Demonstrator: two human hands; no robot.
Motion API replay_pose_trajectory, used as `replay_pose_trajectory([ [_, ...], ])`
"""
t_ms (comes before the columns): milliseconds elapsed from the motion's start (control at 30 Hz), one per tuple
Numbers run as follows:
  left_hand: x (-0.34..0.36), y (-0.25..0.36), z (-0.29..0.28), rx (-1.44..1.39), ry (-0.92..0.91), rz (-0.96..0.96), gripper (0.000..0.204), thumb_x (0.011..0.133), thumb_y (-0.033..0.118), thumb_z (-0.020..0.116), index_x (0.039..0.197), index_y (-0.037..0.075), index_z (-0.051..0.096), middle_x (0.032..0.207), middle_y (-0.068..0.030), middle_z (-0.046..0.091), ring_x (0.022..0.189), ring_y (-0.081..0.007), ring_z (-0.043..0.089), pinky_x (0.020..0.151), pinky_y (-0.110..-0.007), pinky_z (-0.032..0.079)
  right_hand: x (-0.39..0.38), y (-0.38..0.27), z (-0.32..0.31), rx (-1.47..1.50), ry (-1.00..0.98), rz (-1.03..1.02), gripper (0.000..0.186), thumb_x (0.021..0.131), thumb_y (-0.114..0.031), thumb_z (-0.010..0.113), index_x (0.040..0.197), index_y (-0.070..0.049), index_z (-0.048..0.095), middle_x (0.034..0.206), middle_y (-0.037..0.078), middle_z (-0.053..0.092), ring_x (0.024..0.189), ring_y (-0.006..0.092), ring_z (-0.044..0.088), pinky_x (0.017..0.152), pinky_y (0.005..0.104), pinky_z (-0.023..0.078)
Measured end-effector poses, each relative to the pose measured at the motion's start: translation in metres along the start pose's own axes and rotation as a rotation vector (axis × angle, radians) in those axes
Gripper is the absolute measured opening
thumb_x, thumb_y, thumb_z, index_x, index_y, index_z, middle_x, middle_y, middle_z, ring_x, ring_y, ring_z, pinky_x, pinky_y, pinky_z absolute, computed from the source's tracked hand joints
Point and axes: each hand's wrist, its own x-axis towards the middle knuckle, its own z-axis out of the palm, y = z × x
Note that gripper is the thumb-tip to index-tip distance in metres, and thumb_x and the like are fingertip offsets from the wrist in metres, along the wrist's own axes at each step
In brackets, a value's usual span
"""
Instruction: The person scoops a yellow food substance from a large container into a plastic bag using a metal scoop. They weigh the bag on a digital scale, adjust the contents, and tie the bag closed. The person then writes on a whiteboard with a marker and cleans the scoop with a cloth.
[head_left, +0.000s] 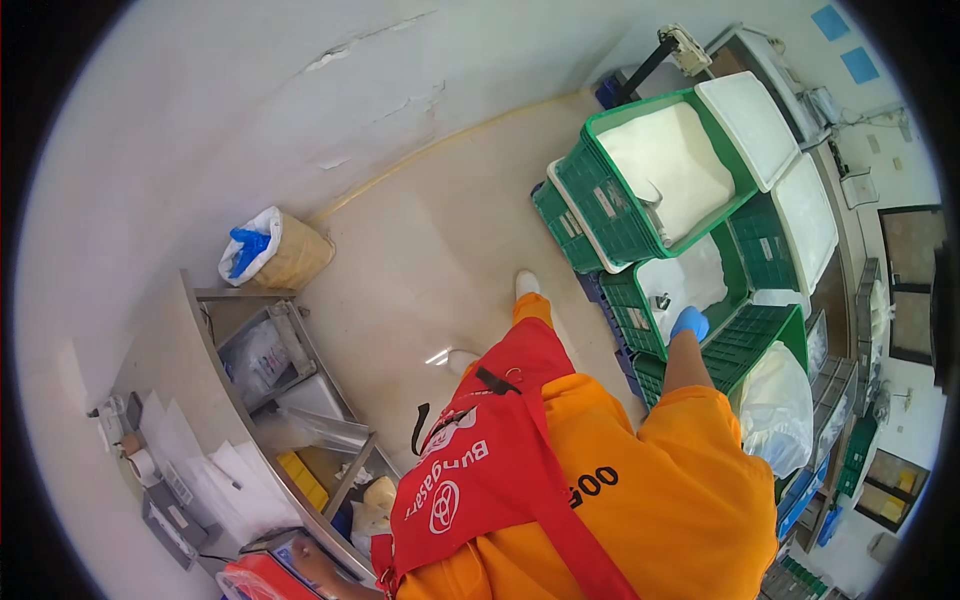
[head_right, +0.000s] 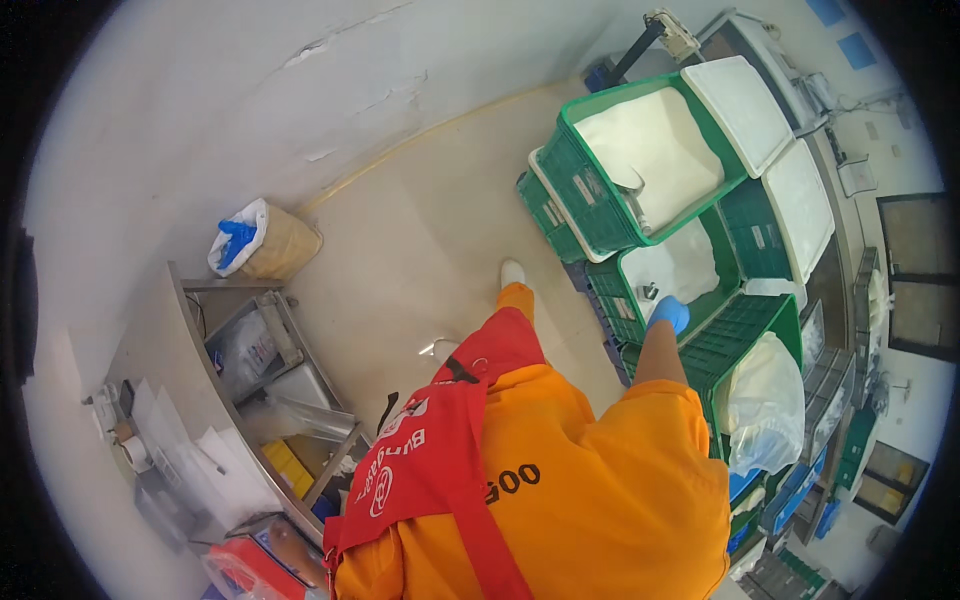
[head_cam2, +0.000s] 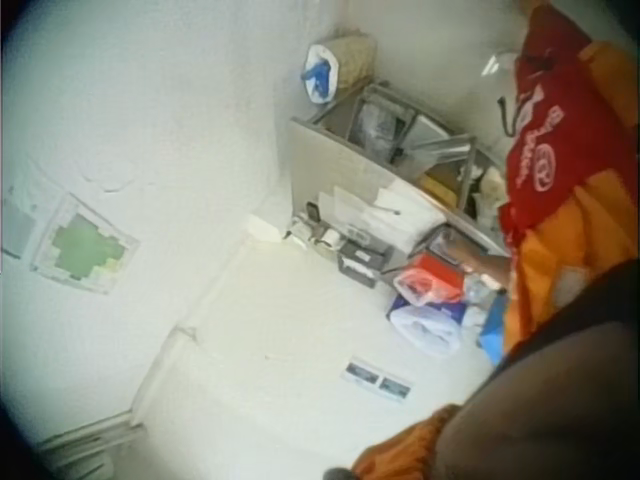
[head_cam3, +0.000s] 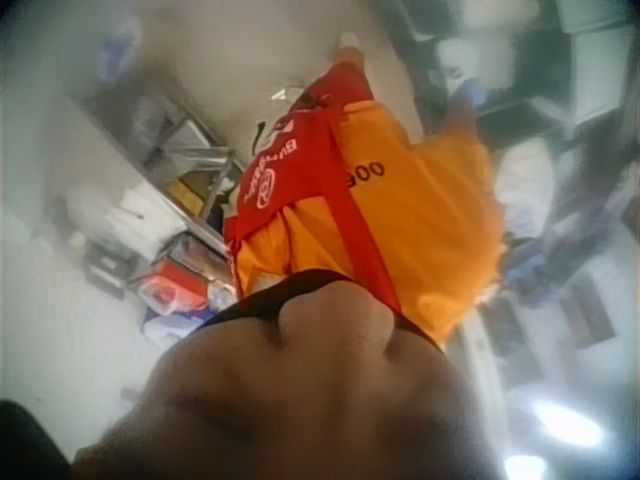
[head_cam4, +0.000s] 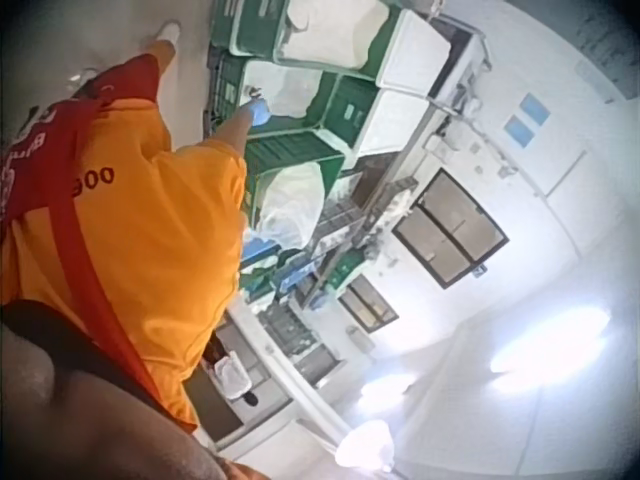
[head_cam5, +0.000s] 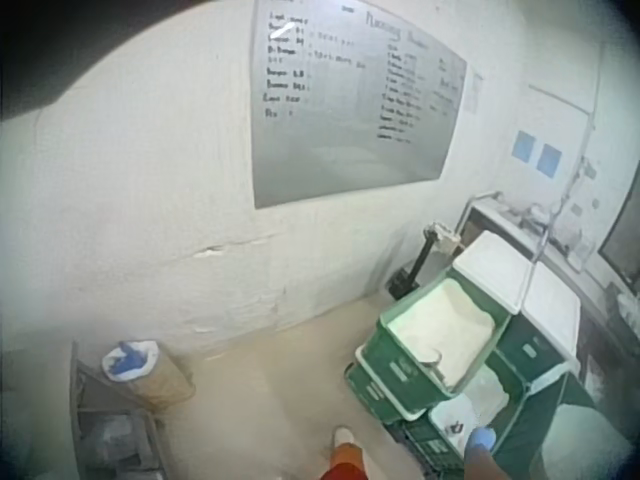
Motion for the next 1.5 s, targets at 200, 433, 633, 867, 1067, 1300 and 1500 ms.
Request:
replay_pose_trajectory([
  [200, -0.085, -0.029, 0.097, -0.589, -0.566, -0.359, 0.032, 0.089, 0.018, 0.059, 0.115, 0.001, 0.063, 0.102, -0.0085, 0.064, 0.092, -0.0238, 0.063, 0.081, -0.040, 0.054, 0.013, 0.002, 0.077, -0.241, -0.894, -0.267, 0.015, 0.087, -0.024, 0.060, 0.087, -0.012, 0.069, 0.083, 0.006, 0.068, 0.071, 0.0214, 0.063, 0.060, 0.0366, 0.049],
  [433, -0.138, -0.077, 0.120, 0.088, -0.285, -0.321, 0.041, 0.081, 0.013, 0.063, 0.119, -0.003, 0.065, 0.123, -0.0208, 0.064, 0.100, -0.0319, 0.067, 0.078, -0.041, 0.056, -0.064, -0.118, 0.104, -0.759, -0.765, -1.676, 0.010, 0.083, -0.015, 0.062, 0.083, -0.008, 0.069, 0.079, 0.017, 0.068, 0.073, 0.0365, 0.065, 0.066, 0.0462, 0.051],
  [633, -0.121, -0.009, 0.094, -0.154, 0.390, -0.754, 0.067, 0.079, 0.020, 0.073, 0.140, 0.005, 0.049, 0.138, -0.0210, 0.052, 0.129, -0.0373, 0.048, 0.110, -0.044, 0.036, -0.132, -0.177, 0.143, -0.532, -1.438, -0.977, 0.019, 0.090, -0.019, 0.060, 0.101, -0.006, 0.068, 0.093, 0.011, 0.069, 0.083, 0.0268, 0.065, 0.073, 0.0364, 0.052],
  [867, -0.131, 0.008, 0.091, -0.078, 0.335, -0.892, 0.091, 0.074, 0.024, 0.074, 0.153, 0.009, 0.030, 0.131, -0.0249, 0.052, 0.120, -0.0417, 0.052, 0.100, -0.047, 0.046, -0.228, -0.219, 0.197, -0.641, -1.522, -0.491, 0.036, 0.094, -0.030, 0.054, 0.124, -0.012, 0.062, 0.122, 0.004, 0.064, 0.096, 0.0182, 0.060, 0.080, 0.0335, 0.046],
  [1067, -0.085, 0.004, 0.036, -0.035, 0.036, -1.040, 0.098, 0.075, 0.025, 0.073, 0.158, 0.018, 0.019, 0.118, -0.0233, 0.062, 0.098, -0.0415, 0.065, 0.082, -0.048, 0.054, -0.258, -0.240, 0.205, -0.634, -1.478, -0.530, 0.042, 0.093, -0.031, 0.054, 0.130, -0.012, 0.060, 0.130, 0.006, 0.061, 0.104, 0.0198, 0.060, 0.087, 0.0340, 0.044],
  [1300, -0.075, -0.011, 0.021, -0.007, -0.065, -1.009, 0.099, 0.078, 0.030, 0.069, 0.159, 0.020, 0.012, 0.097, -0.0222, 0.072, 0.090, -0.0398, 0.071, 0.077, -0.048, 0.056, -0.251, -0.213, 0.192, -0.599, -1.478, -0.515, 0.029, 0.093, -0.029, 0.056, 0.115, -0.012, 0.064, 0.109, 0.002, 0.065, 0.095, 0.0179, 0.060, 0.079, 0.0336, 0.042],
  [1500, -0.080, -0.022, 0.024, -0.024, -0.066, -0.965, 0.096, 0.081, 0.027, 0.064, 0.159, 0.020, 0.010, 0.100, -0.0246, 0.071, 0.092, -0.0420, 0.070, 0.080, -0.050, 0.055, -0.199, -0.184, 0.187, -0.798, -1.604, -0.898, 0.020, 0.092, -0.024, 0.056, 0.104, -0.010, 0.065, 0.095, 0.005, 0.065, 0.081, 0.0194, 0.061, 0.066, 0.0324, 0.045],
])
